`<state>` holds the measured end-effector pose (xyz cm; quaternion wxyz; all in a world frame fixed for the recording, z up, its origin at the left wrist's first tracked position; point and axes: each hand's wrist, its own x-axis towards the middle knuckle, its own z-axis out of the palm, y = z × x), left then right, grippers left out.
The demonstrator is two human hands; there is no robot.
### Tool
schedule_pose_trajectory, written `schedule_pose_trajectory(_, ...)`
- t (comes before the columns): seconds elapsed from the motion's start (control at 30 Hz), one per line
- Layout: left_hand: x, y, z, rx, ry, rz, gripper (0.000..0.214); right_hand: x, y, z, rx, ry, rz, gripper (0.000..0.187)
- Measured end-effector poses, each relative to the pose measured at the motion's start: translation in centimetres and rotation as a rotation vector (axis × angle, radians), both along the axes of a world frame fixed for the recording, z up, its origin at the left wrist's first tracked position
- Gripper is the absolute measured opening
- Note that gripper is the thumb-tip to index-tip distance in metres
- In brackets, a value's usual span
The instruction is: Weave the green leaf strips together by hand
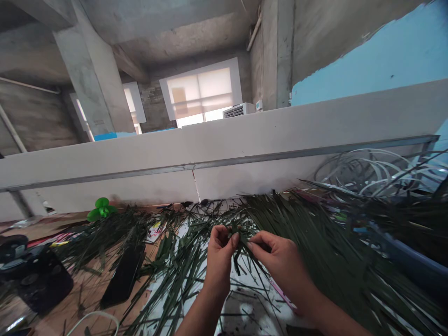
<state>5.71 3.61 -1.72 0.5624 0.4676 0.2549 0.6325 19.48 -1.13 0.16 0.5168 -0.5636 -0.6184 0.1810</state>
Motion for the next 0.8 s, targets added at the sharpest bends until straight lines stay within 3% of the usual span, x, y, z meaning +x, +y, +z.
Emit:
schedule_pose_trajectory(0.27,-0.1,0.2,-0.2,-0.023,-0.012,-0.021,0.034,-0.3,0.2,-0.4,-0.011,0.106,0.044,0.022)
schedule_pose_trajectory(0.53,-1.2,1.6,0.4,-0.172,-0.151,-0.11,0.043,1.4,0.5,1.3,-0.045,0.085,0.093,0.031)
schedule_pose_trajectory(0.8,-1.4,1.0,0.9,-0.197,-0.146,-0.135,0.037,0.9,0.9,0.3,-0.018,0.089,0.092,0.02)
